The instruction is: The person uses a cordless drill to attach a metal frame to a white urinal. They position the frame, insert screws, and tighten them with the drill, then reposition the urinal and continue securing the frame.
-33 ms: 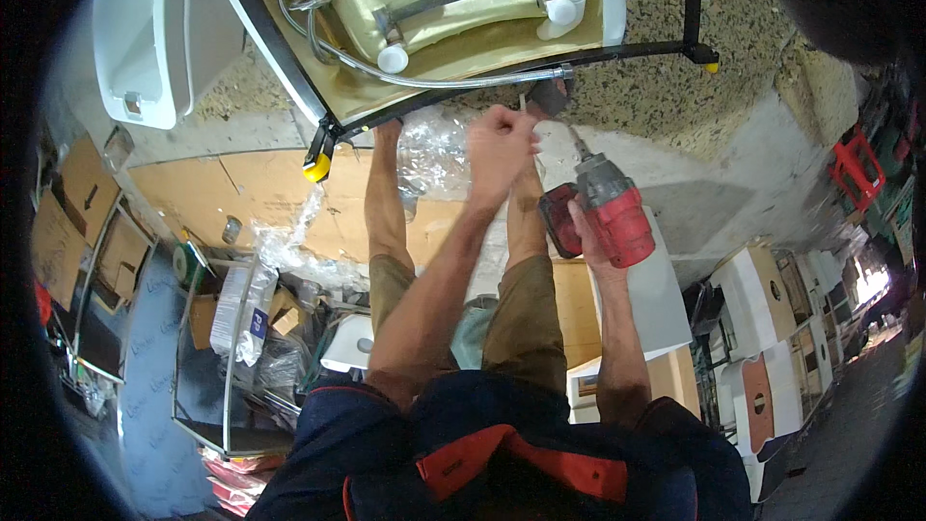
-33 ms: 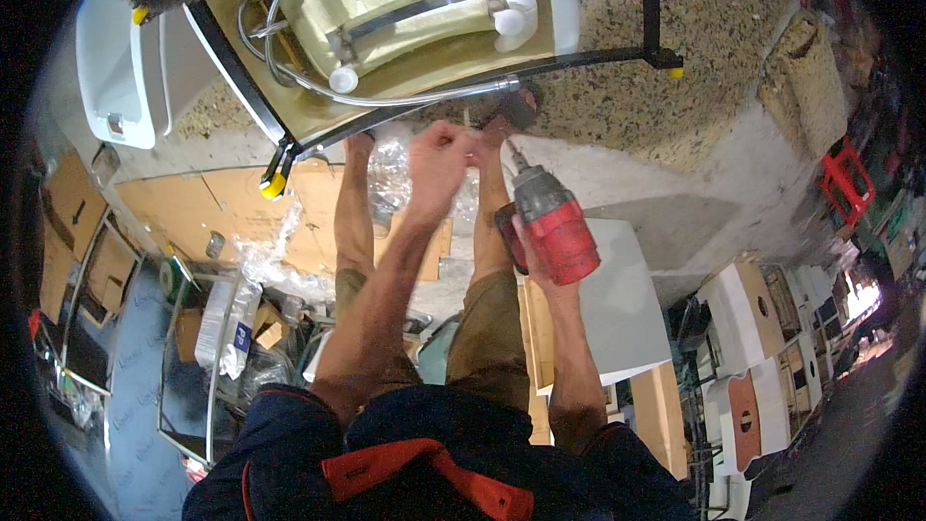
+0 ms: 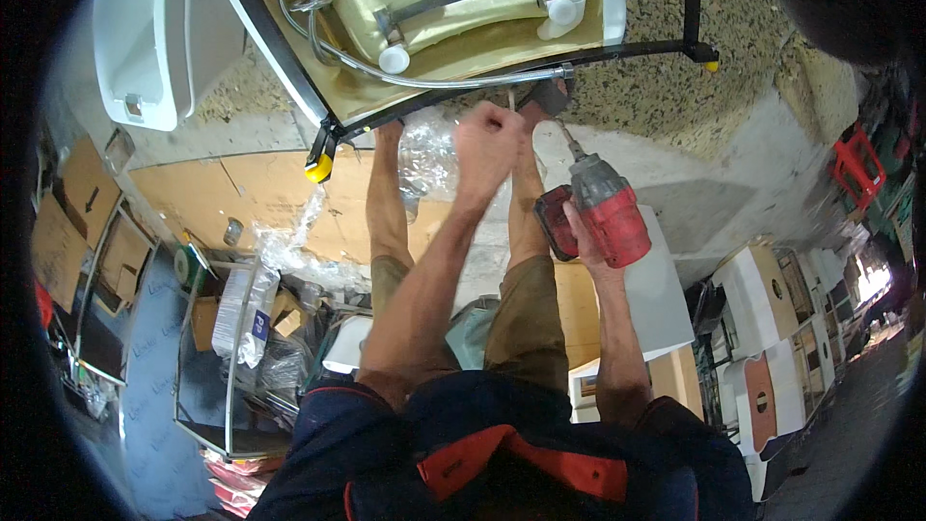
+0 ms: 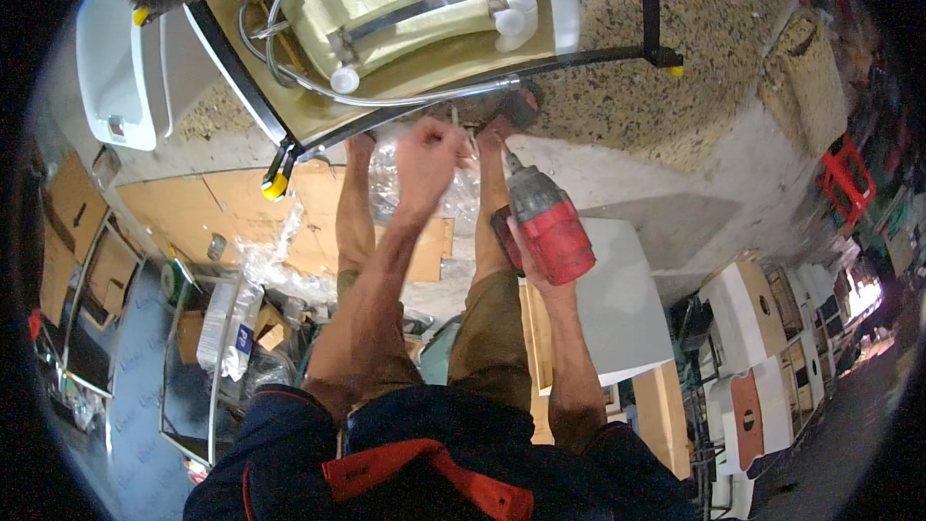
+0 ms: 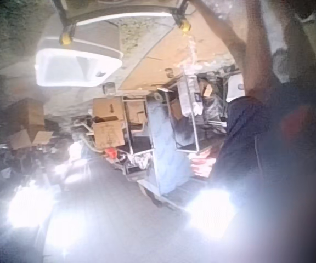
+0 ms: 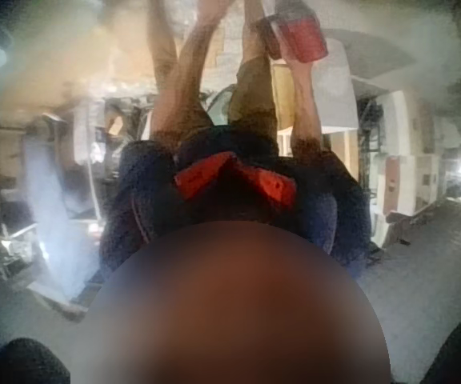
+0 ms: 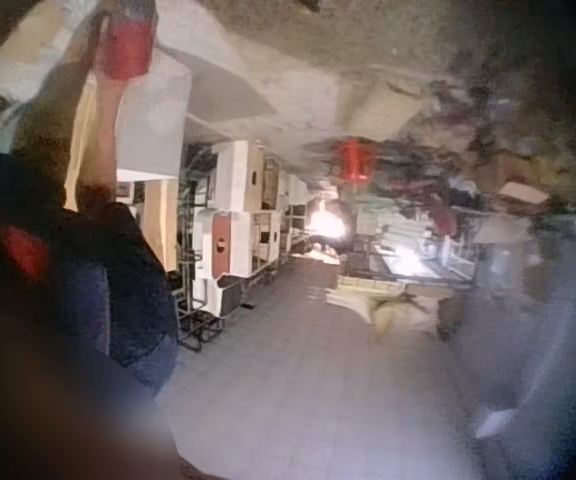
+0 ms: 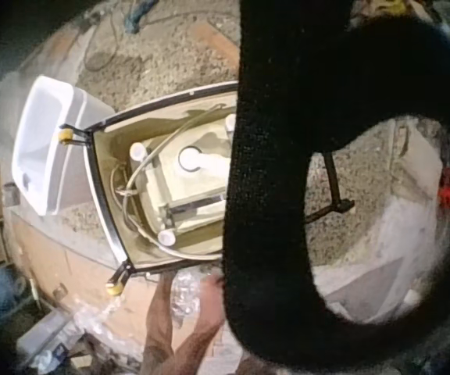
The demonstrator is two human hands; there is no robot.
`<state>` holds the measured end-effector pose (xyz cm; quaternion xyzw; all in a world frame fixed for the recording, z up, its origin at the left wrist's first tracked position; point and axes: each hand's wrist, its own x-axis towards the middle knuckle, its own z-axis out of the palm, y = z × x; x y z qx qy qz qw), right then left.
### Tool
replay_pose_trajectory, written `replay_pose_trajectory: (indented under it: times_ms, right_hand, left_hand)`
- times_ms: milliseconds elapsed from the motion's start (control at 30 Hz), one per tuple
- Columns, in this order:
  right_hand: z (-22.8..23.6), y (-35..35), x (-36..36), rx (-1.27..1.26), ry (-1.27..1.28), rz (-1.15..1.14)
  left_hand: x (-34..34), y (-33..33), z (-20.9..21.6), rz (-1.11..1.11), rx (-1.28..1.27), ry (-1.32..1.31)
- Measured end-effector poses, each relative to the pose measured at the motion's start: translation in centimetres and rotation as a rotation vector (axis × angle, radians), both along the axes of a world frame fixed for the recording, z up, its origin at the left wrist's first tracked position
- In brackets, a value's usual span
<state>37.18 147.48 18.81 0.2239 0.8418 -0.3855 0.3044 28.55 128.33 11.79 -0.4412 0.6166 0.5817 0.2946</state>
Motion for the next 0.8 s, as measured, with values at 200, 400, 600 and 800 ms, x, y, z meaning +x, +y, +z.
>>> replay_pose_trajectory:
  times_ms: [200, 400, 600, 800]
  right_hand:
    - [0.1, -3.2, 2.1, -0.085, -0.014, -0.154]
    - [0.5, -3.4, 1.5, -0.121, -0.164, -0.156]
    - [-1.2, -3.9, 0.2, 0.011, 0.169, 0.232]
    - [-3.1, -6.0, -1.5, 0.098, 0.49, 0.491]
  left_hand:
    - [-4.6, -5.3, -5.8, -0.658, -0.366, 0.843]
    - [-6.5, -7.3, -7.5, -0.712, -0.206, 0.507]
    - [-8.7, -12.1, -6.5, -0.379, -0.055, 0.246]
    - [-8.3, -11.4, -8.4, -0.379, 0.129, 0.285]
